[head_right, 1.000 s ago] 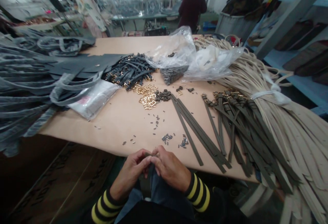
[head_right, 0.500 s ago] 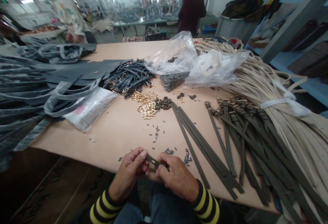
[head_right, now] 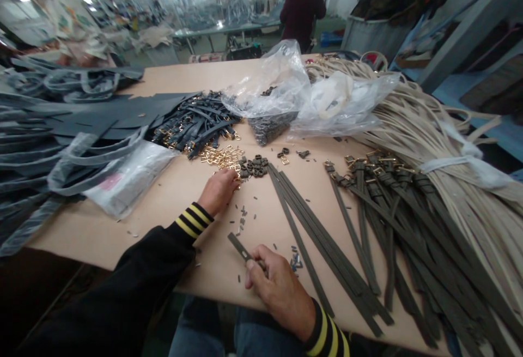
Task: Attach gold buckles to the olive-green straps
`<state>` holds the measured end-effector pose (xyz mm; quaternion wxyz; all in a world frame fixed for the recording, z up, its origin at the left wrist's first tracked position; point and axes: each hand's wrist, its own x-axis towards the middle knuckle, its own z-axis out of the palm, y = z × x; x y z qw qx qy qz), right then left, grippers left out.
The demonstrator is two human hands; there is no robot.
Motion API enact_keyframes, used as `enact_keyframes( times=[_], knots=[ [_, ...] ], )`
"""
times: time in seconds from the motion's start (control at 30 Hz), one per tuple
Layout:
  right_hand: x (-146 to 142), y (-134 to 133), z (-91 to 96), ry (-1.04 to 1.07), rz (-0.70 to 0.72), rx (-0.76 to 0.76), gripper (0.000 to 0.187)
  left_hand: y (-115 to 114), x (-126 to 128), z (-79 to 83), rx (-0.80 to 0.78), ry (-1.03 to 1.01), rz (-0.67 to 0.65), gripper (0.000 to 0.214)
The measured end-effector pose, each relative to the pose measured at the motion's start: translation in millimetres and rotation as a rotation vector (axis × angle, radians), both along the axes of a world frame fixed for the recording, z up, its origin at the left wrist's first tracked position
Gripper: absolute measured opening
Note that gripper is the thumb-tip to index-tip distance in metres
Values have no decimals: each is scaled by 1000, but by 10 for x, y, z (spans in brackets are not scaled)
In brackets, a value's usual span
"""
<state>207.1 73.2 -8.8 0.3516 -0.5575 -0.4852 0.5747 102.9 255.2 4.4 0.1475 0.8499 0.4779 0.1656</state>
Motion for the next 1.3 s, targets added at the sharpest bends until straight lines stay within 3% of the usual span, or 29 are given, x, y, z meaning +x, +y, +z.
enact_keyframes(
  times=[0.13, 0.23, 0.4, 0.47, 0.53, 0.73, 1.07, 1.2, 1.3],
  knots=[
    [0, 11, -16, 43, -10, -5, 19, 9, 14, 38, -123, -112, -12, 14],
    [4, 32, -12, 73, -25, -5, 17, -125, -36, 142, -271, -232, 0, 14],
    [33, 28, 33, 116, -28, 0, 8, -709, -230, 258, -660, -492, 24, 14],
    [34, -17, 47, 93, 2, 22, 7, -983, -336, 262, -943, -772, 153, 15],
    [24, -88, 57, 77, 37, 30, 9, -1218, -439, 249, -1115, -987, 288, 18],
    [-36, -295, 121, -16, 79, 17, 21, -1630, -637, 170, -1257, -1153, 438, 20],
    [-275, -358, 182, -166, 71, 141, 13, -1932, -742, 75, -1255, -1203, 393, 21],
    [-321, -384, 168, -214, 89, 143, 11, -2010, -736, 73, -1050, -1054, 318, 17],
    [-328, -414, 148, -235, 73, 141, 10, -2078, -744, 48, -801, -903, 244, 13]
  ],
)
